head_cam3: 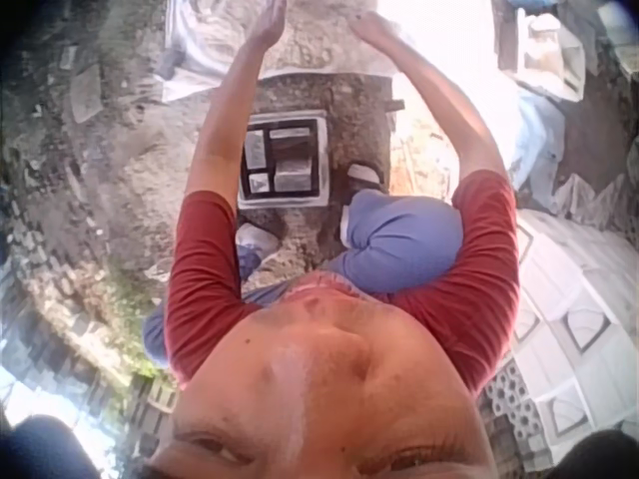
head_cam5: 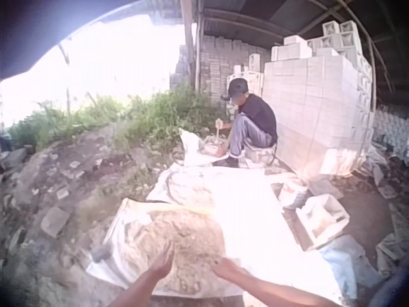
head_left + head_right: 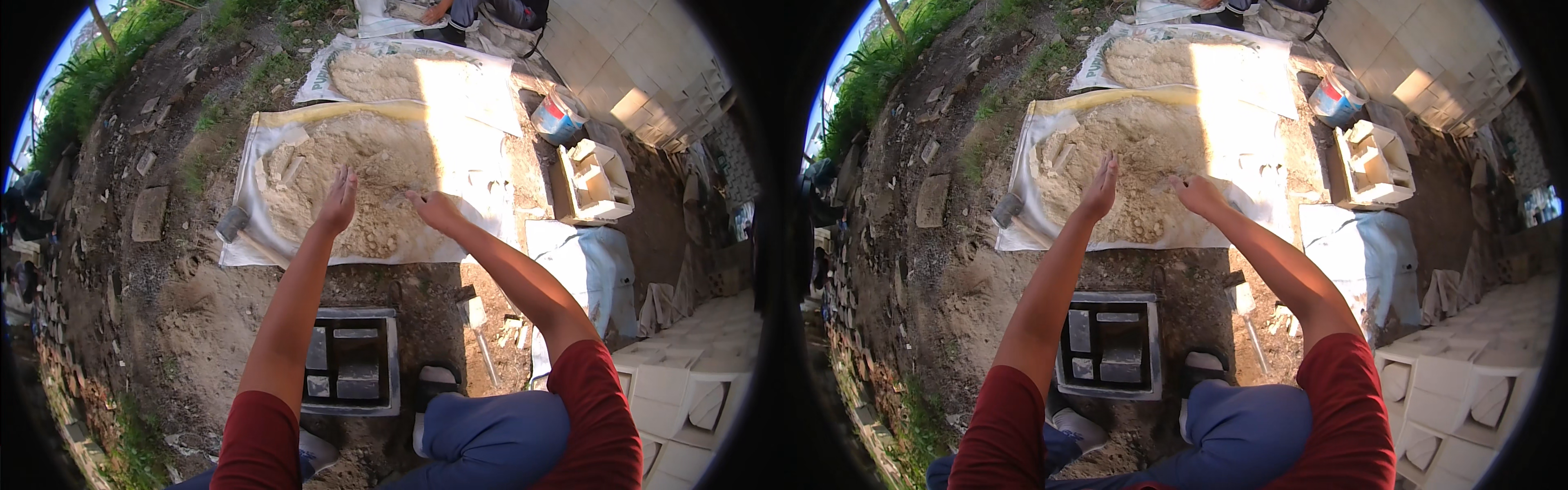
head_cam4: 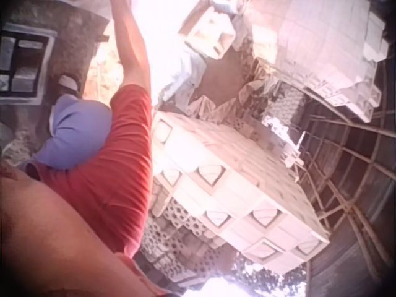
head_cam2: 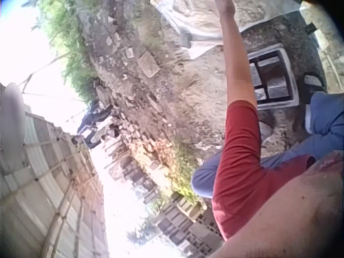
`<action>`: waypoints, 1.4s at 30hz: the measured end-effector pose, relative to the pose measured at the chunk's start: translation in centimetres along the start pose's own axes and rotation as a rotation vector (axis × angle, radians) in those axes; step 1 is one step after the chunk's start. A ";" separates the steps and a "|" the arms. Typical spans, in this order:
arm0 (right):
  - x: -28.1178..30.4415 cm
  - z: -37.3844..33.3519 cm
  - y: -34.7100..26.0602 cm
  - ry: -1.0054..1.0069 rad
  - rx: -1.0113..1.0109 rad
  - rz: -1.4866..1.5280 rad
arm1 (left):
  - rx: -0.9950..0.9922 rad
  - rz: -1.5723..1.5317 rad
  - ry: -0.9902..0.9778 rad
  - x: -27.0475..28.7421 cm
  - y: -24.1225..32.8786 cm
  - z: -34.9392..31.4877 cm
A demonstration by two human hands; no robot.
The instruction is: The person fills metal brick molds with a sandy mixture using a trowel, levels the surface with their hands, and cleans the edges of the mold.
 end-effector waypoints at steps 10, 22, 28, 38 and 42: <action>-0.5 -1.1 0.3 -0.043 -0.051 0.060 | 0.001 0.077 -0.108 -2.6 -0.7 -0.5; 4.1 -9.6 0.2 -0.008 0.023 0.024 | -0.073 -0.158 0.004 1.3 2.2 -5.2; 8.9 -18.3 0.1 -0.047 0.129 -0.018 | 0.012 -0.337 -0.026 6.9 7.1 -16.5; 12.7 -33.6 -6.5 -0.244 0.127 0.107 | 0.266 -0.369 0.405 6.5 6.1 -37.0; 12.4 -37.1 -9.1 -0.359 0.171 0.036 | 0.236 0.009 0.348 4.9 3.9 -41.7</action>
Point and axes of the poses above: each hand's wrist, its own z-axis towards the middle knuckle, its own x-axis out of the back of the hand, y = z × x, the point moved 1 cm from there along z, towards the middle knuckle, and after that the axes turned 3 degrees about -z, right-handed, at the moved point
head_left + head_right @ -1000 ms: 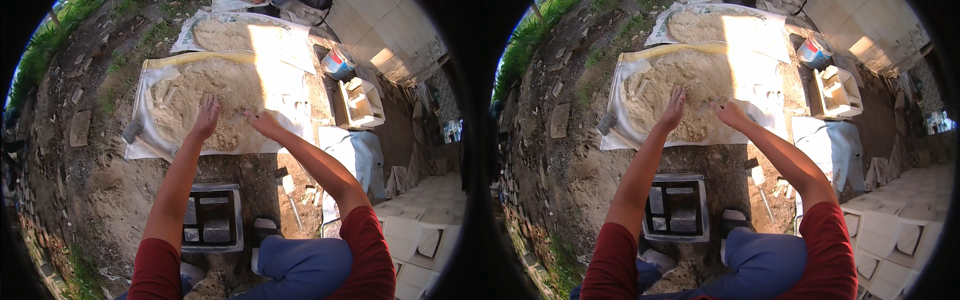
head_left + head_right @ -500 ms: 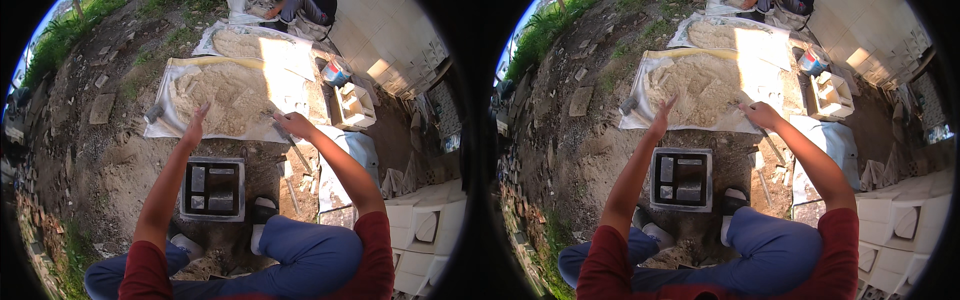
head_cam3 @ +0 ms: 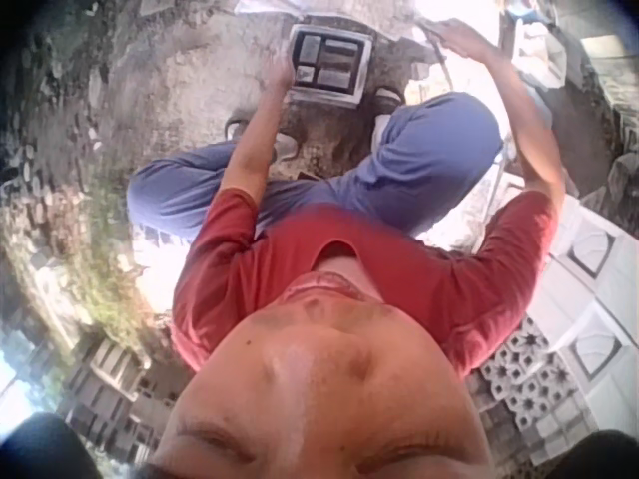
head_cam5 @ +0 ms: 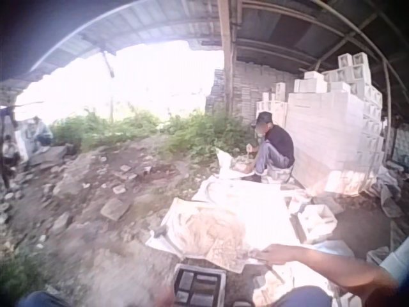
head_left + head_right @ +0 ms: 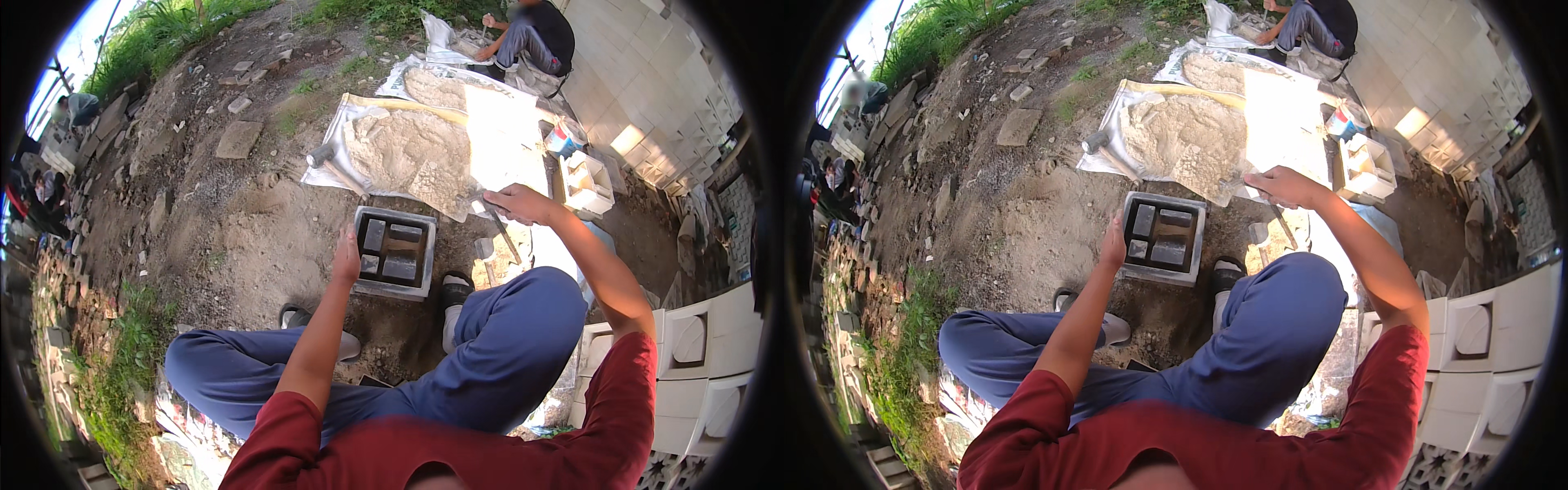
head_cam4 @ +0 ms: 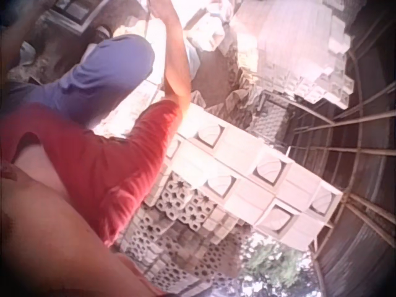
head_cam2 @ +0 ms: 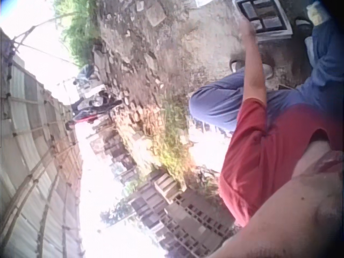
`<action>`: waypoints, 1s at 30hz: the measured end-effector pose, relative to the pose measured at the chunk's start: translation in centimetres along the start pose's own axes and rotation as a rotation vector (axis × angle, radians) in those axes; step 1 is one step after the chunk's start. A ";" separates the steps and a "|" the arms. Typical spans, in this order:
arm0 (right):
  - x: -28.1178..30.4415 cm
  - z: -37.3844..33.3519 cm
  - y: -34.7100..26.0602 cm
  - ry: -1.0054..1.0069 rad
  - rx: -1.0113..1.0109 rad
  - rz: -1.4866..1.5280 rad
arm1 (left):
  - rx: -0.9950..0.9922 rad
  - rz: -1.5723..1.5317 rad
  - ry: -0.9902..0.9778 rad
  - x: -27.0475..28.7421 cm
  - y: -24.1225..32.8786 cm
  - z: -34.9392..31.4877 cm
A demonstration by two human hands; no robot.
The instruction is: The person fills metal brick molds with a sandy mixture using a trowel, levels the surface with their hands, and cleans the edges of the mold.
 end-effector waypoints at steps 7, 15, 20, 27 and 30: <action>-1.6 0.3 -1.8 -0.187 0.004 -0.288 | -0.124 0.241 -0.034 -1.2 0.4 -4.3; -4.9 4.3 0.2 -0.363 -0.046 -0.469 | -0.146 0.558 0.090 -2.6 1.4 -6.9; -7.1 5.6 1.1 -0.361 -0.056 -0.476 | -0.302 0.564 0.122 -1.7 0.3 -7.6; -8.5 7.5 2.9 -0.349 -0.023 -0.480 | -0.315 0.549 0.181 -2.3 0.8 -7.4; -8.8 8.1 3.1 -0.337 -0.010 -0.488 | -0.321 0.535 0.202 -2.6 0.9 -7.1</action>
Point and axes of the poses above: each hand's wrist, its own z-axis towards the middle knuckle, its own x-axis out of the back of the hand, y = z × x, the point moved 1 cm from there along z, towards the middle knuckle, and after that the axes turned 3 degrees about -z, right-handed, at the moved point
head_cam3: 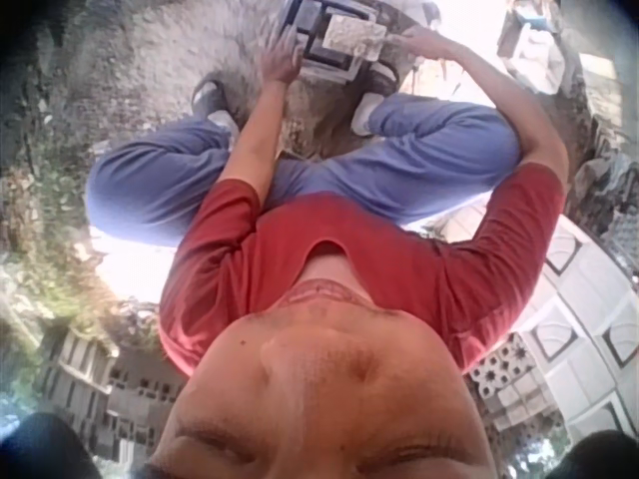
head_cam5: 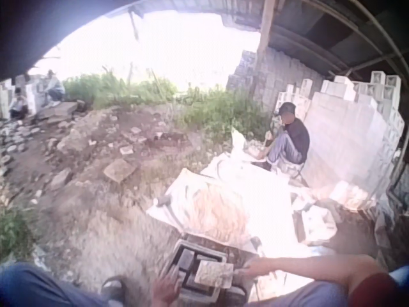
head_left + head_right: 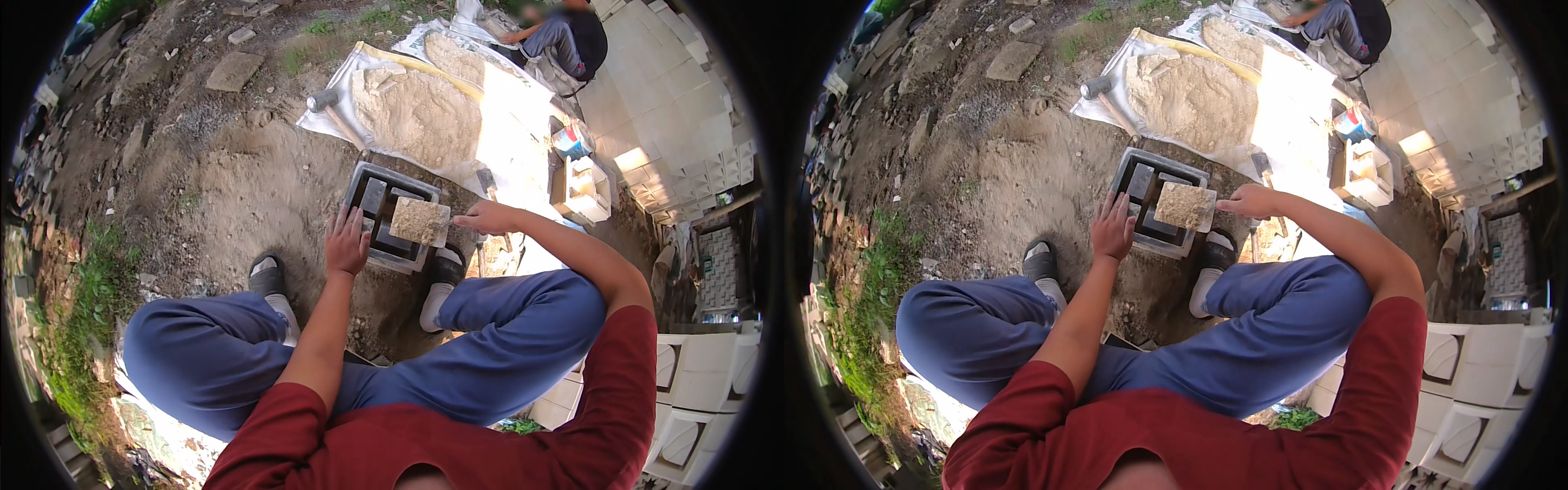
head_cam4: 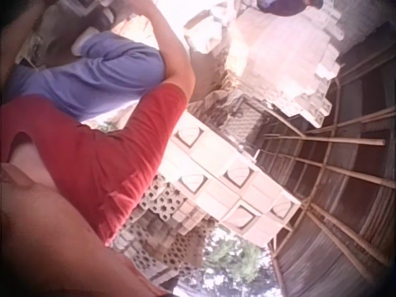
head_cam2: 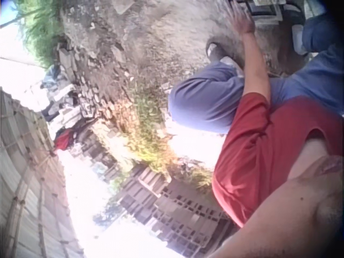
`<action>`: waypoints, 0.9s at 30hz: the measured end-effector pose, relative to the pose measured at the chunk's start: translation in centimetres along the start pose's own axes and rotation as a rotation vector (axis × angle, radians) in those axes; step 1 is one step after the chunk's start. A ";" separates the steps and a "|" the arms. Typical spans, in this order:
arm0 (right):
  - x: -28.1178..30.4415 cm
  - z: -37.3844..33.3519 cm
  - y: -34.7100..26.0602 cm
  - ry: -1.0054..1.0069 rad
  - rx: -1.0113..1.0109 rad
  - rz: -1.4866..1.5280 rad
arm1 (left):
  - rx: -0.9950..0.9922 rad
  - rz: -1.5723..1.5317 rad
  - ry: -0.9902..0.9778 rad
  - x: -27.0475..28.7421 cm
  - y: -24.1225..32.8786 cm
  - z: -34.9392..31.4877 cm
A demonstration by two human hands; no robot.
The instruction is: The person fills metal brick molds with a sandy mixture using a trowel, levels the surface with their hands, and cleans the edges of the mold.
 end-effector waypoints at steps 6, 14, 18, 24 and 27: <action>-1.0 0.6 -0.8 -0.075 -0.089 0.153 | 0.022 -0.029 0.026 -0.4 -0.3 -0.1; -2.5 0.8 -1.2 -0.101 -0.218 0.315 | 0.025 -0.037 0.039 -0.2 -0.2 -0.1; -2.9 1.1 -1.5 -0.171 -0.302 0.434 | 0.033 -0.025 0.047 -0.3 -0.1 -0.1; -3.3 1.2 -2.7 -0.214 -0.360 0.490 | 0.040 -0.034 0.056 -0.3 -0.2 -0.2; -3.3 1.6 -2.7 -0.220 -0.387 0.535 | 0.043 -0.041 0.061 -0.3 -0.1 -0.1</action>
Point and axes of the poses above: each hand's wrist, its own z-axis towards the middle knuckle, its own x-axis out of the back of the hand, y = z × x, the point moved 1 cm from there along z, towards the middle knuckle, and after that the axes turned 3 degrees about -z, right-handed, at the moved point
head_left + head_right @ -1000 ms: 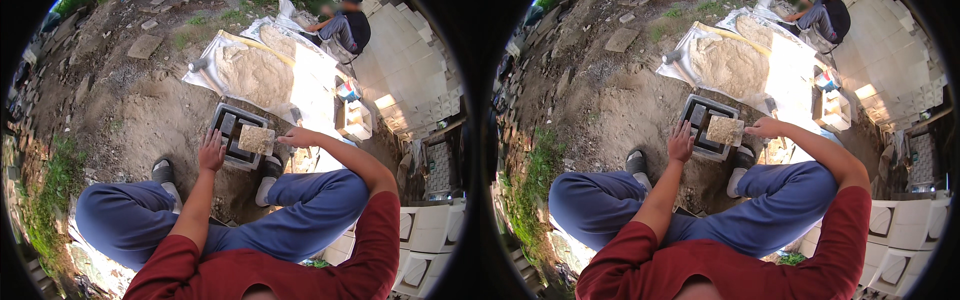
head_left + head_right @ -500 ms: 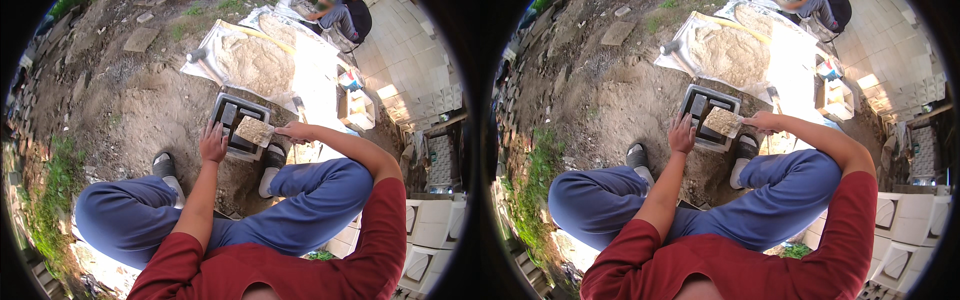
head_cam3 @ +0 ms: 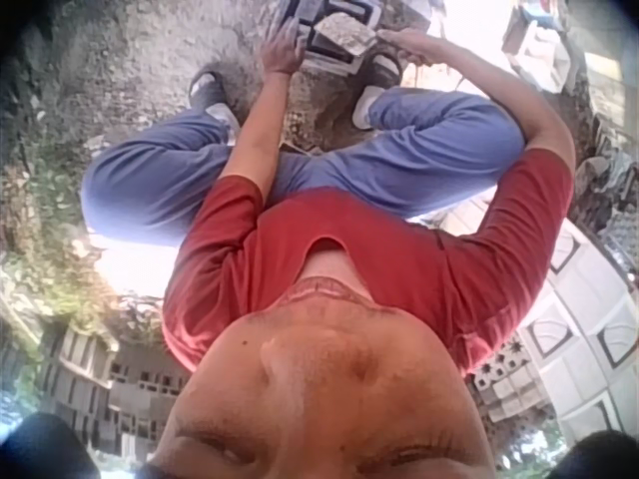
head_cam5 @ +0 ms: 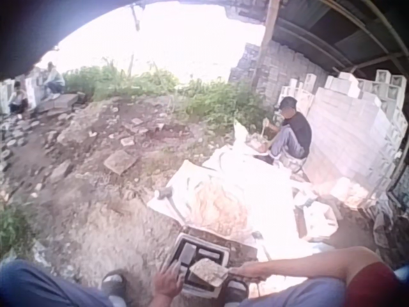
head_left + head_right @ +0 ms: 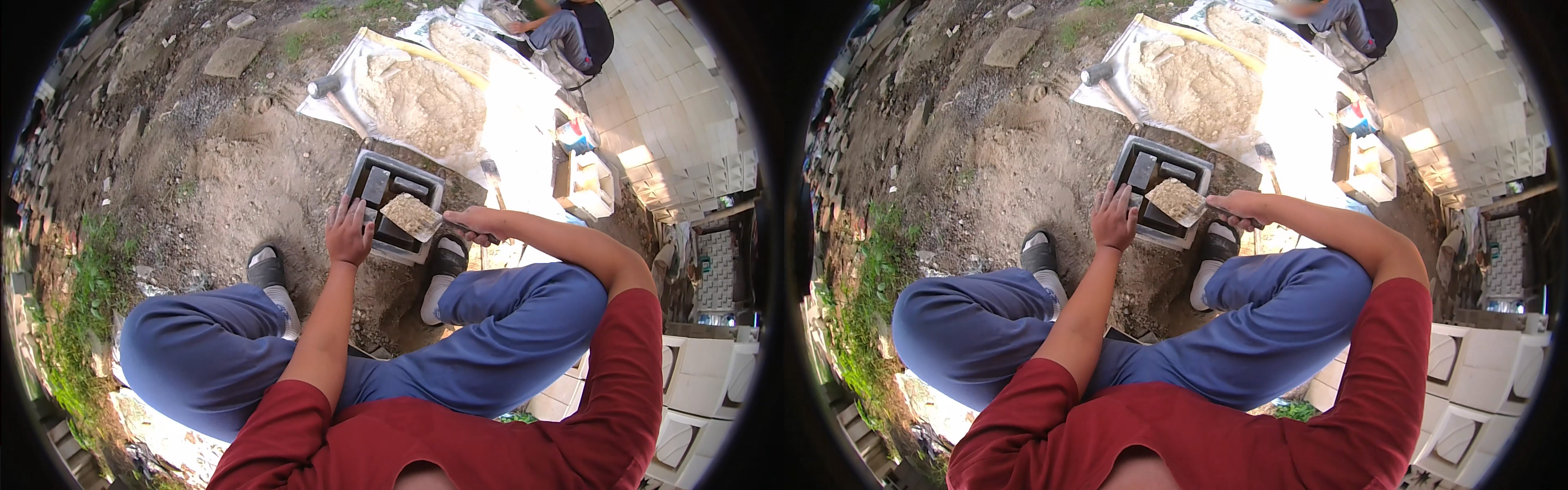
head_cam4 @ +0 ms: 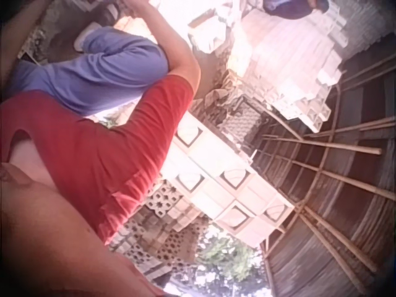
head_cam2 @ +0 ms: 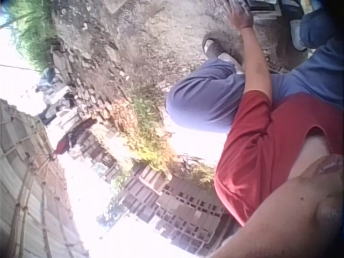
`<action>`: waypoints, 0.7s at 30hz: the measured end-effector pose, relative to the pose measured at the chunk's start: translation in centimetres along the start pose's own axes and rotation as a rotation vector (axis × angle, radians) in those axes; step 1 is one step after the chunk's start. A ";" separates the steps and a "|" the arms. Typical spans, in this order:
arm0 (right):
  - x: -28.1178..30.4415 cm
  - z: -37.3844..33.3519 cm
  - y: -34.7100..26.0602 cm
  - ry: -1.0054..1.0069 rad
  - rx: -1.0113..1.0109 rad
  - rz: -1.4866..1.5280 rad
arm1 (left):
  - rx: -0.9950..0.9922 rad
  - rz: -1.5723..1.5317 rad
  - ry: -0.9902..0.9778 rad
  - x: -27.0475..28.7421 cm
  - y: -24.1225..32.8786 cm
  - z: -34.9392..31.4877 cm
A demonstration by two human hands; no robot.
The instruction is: The person fills metal brick molds with a sandy mixture using a trowel, levels the surface with their hands, and cleans the edges of the mold.
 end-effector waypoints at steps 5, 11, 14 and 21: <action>0.3 0.8 -0.2 -0.028 -0.010 0.033 | -0.002 -0.001 0.004 -0.1 0.1 0.1; 0.5 1.0 -1.0 -0.100 -0.029 0.117 | -0.004 -0.007 0.006 0.0 0.1 0.1; 0.6 0.9 -1.7 -0.121 -0.036 0.172 | -0.006 0.000 0.009 0.0 0.2 0.1; 0.4 -0.1 -3.4 -0.090 -0.033 0.011 | -0.007 0.017 0.012 0.1 0.0 0.0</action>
Point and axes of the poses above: each hand's wrist, its own z-axis towards the middle knuckle, its own x-axis out of the back of the hand, y = z × x, the point moved 1 cm from there along z, towards the middle knuckle, and after that the axes turned 3 degrees about -z, right-handed, at the moved point
